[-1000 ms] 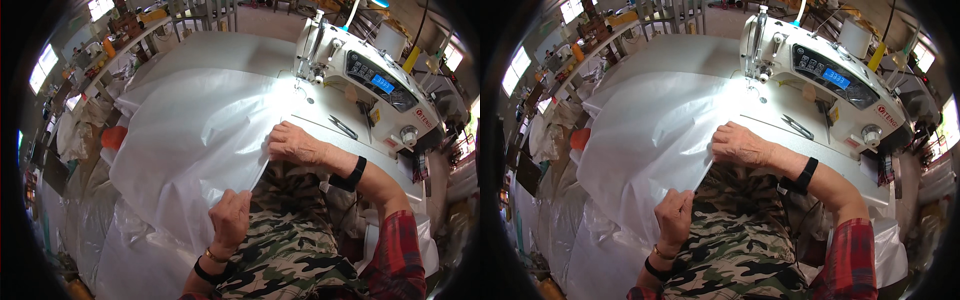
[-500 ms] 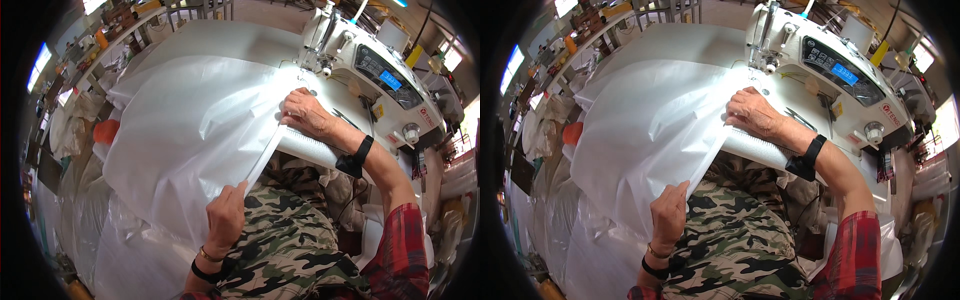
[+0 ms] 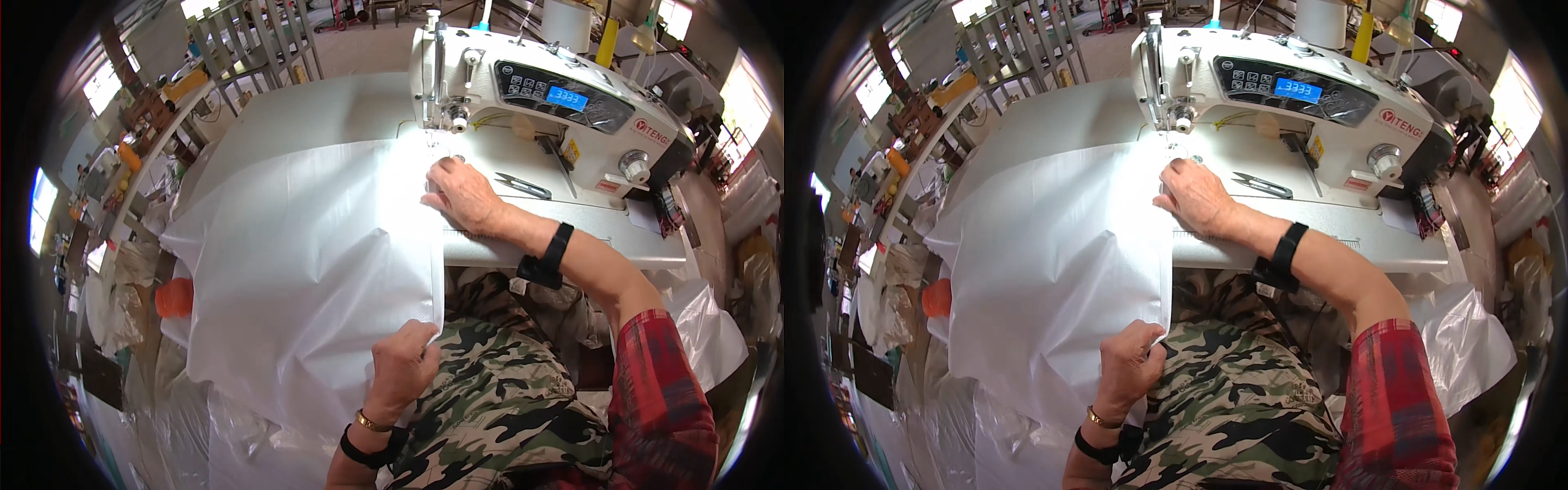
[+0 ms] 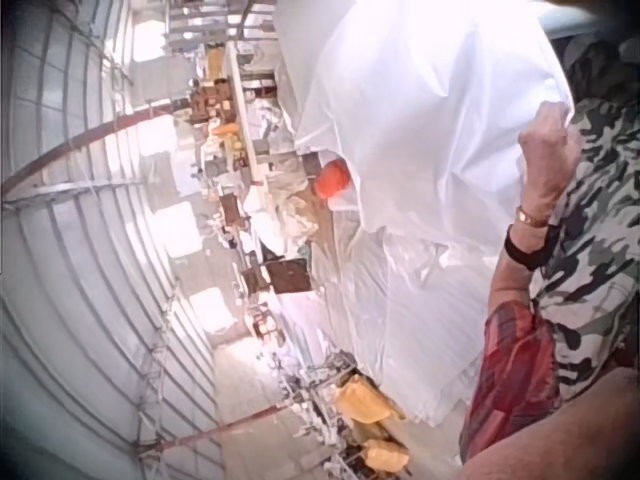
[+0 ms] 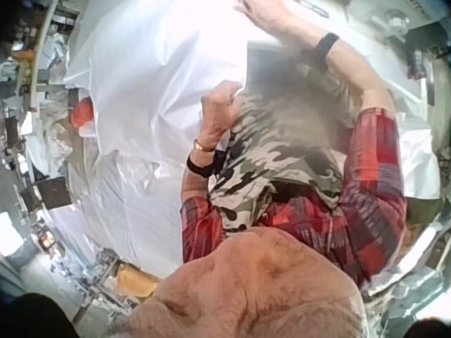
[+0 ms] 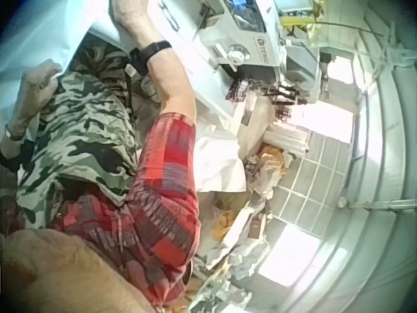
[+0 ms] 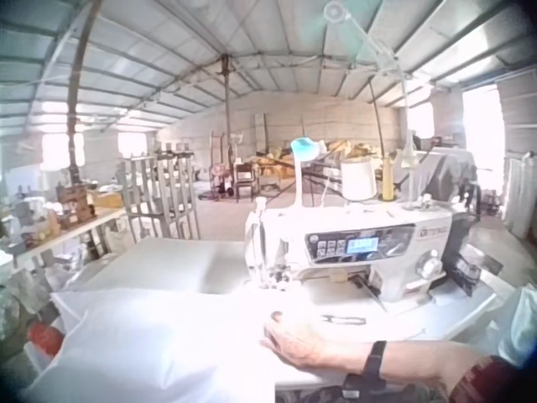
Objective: Sewing large white plastic sheets using an industrial sewing machine.
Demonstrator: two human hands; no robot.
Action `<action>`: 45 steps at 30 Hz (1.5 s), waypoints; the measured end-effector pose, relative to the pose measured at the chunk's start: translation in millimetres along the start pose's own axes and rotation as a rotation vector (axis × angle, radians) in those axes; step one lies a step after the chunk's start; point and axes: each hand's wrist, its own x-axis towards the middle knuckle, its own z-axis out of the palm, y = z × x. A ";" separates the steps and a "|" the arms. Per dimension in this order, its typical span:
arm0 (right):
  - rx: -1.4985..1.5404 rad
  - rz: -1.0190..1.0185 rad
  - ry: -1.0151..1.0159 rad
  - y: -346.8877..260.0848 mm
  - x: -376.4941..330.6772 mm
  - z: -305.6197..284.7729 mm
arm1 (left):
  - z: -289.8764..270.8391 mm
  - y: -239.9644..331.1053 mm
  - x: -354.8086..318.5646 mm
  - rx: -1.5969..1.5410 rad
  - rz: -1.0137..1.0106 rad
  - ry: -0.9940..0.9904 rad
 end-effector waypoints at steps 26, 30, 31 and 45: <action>0.166 -0.078 -0.158 17.4 -5.8 -12.7 | 8.0 -19.9 195.3 0.805 0.290 -0.125; 0.188 -0.026 -0.130 22.7 -1.4 -13.1 | 18.7 -21.0 228.8 0.818 0.274 -0.110; 0.170 -0.007 -0.140 21.7 2.2 -15.3 | 18.6 -24.8 232.8 0.781 0.253 -0.089; 0.163 0.013 -0.087 29.1 -3.2 -6.6 | -66.3 -76.9 126.0 0.840 0.026 0.186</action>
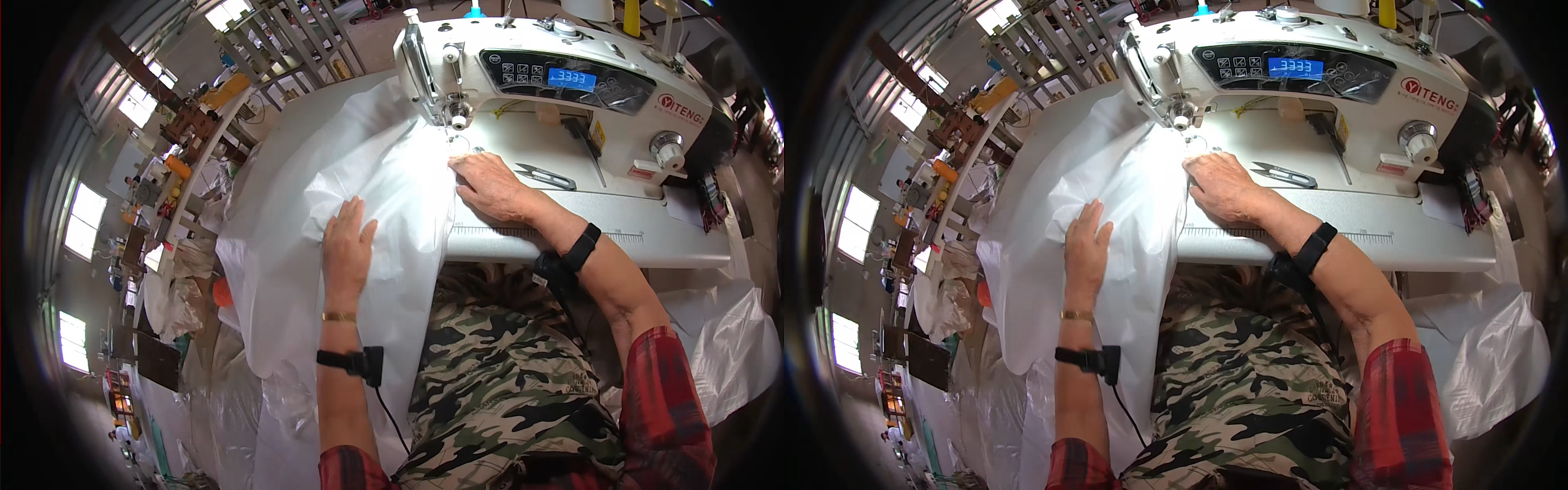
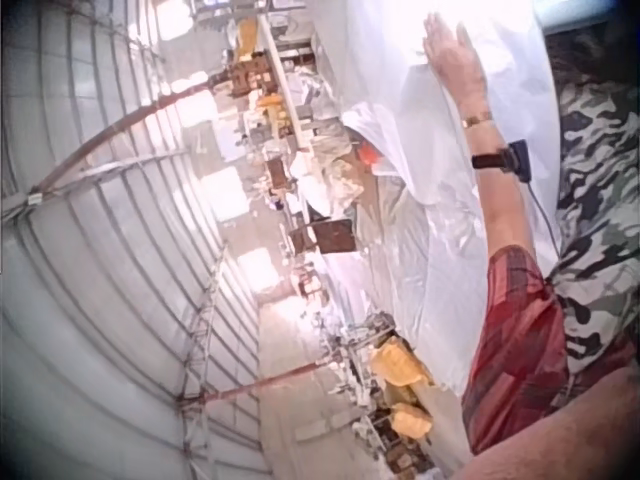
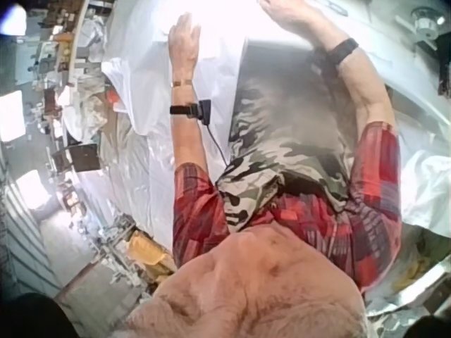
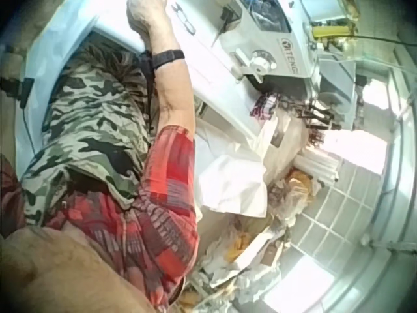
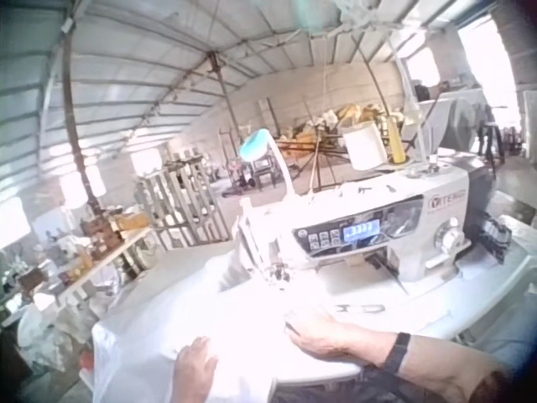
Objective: Sewing large white plastic sheets using an industrial sewing machine.
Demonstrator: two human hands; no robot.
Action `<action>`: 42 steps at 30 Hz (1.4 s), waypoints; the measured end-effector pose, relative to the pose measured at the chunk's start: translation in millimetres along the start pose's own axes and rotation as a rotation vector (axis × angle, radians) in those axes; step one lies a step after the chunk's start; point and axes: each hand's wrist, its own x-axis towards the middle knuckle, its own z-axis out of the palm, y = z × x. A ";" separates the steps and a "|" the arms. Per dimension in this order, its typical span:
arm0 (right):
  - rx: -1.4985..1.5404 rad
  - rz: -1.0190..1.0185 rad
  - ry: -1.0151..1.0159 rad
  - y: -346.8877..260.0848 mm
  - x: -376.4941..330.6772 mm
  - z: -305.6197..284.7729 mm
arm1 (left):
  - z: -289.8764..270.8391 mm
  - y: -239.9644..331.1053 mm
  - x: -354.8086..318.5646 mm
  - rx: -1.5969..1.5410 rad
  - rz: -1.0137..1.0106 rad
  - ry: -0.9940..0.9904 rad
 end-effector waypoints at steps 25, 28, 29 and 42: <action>1.304 0.315 -0.975 -143.8 -120.5 145.2 | 1.0 -39.0 28.7 -0.283 -0.012 -0.192; 1.176 0.615 -0.300 -107.9 -112.9 139.5 | 4.6 -38.0 28.5 -0.282 -0.024 -0.194; 1.117 0.625 -0.210 -102.2 -110.1 134.8 | 5.6 -38.4 27.8 -0.284 -0.024 -0.198; 1.046 0.191 -0.496 -131.3 -123.9 118.7 | 8.8 -43.6 29.1 -0.265 -0.001 -0.170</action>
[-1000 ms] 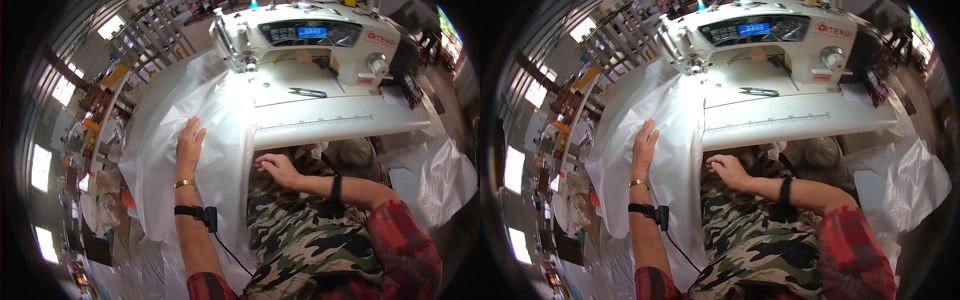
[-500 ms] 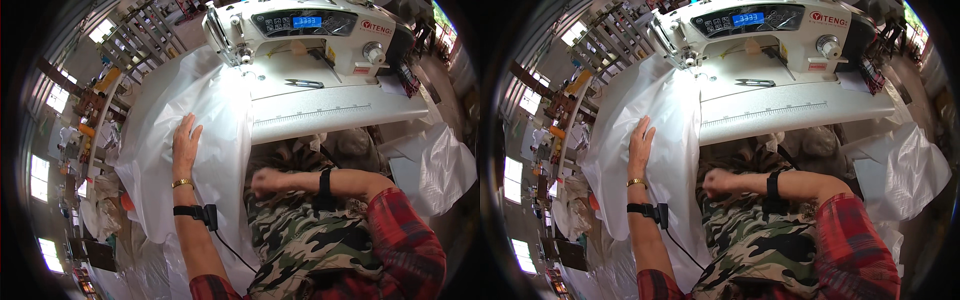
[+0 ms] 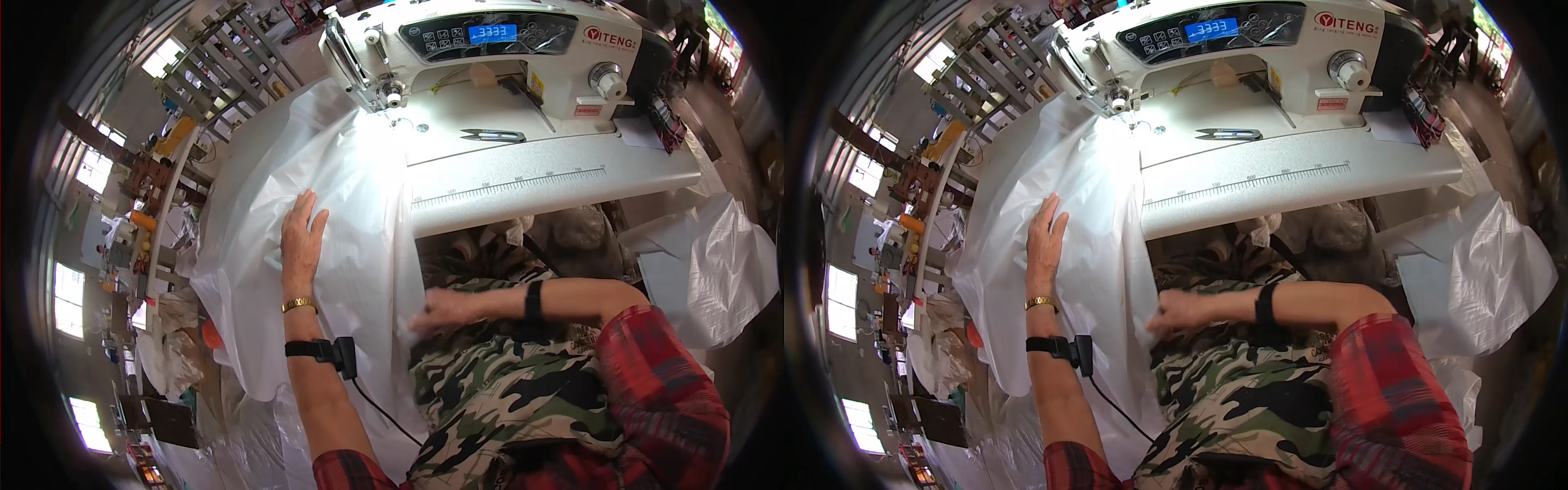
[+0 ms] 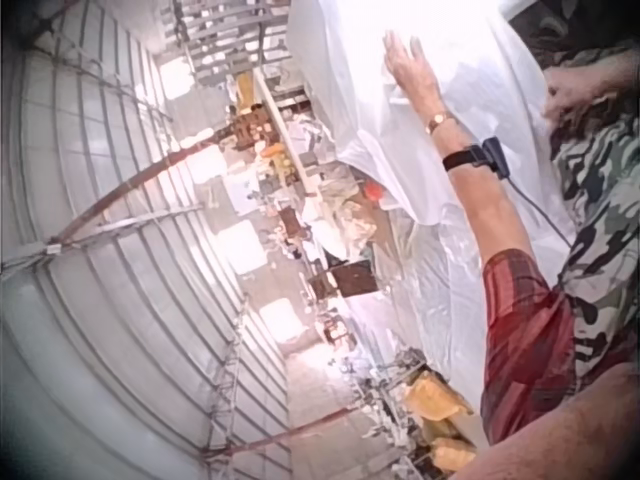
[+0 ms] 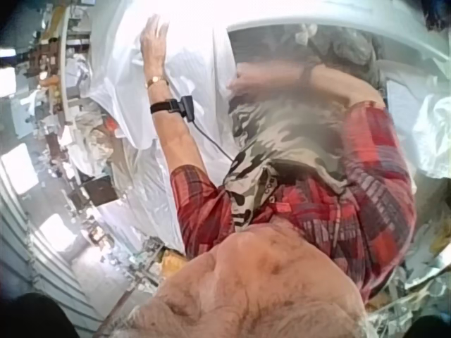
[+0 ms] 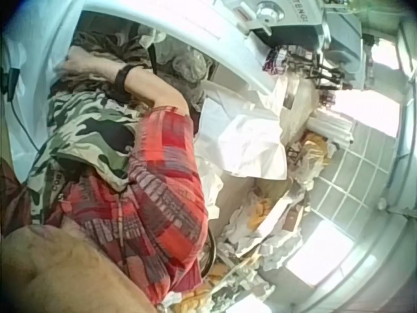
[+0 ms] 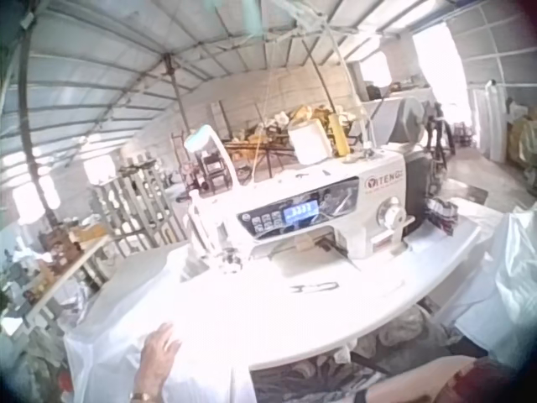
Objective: Sewing large white plastic sheets using an industrial sewing machine.
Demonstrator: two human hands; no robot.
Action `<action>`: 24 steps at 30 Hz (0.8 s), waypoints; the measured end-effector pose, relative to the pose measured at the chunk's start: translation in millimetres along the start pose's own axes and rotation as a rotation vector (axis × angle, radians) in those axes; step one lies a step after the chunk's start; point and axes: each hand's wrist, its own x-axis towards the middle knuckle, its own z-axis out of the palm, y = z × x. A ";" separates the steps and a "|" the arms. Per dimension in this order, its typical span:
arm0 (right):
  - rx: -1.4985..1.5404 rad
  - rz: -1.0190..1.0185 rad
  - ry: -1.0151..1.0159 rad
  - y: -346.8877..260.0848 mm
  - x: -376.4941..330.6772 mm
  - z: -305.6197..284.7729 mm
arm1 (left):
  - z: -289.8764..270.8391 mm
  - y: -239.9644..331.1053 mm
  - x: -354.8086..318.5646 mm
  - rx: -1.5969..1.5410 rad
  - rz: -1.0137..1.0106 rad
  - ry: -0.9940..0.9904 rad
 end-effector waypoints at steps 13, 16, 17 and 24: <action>0.253 0.075 0.046 -53.0 -113.2 -19.6 | 1.5 -6.4 1.3 -0.042 0.037 0.007; 0.323 0.033 0.078 -74.9 -136.5 -30.8 | 0.9 -8.5 -2.0 -0.017 0.016 0.023; 0.369 -0.059 0.143 -75.9 -141.7 -33.3 | 0.2 -11.8 -4.8 -0.013 0.018 0.025; -0.402 0.314 0.341 -3.1 -151.3 -60.0 | -4.2 6.5 -22.8 -0.076 0.024 0.044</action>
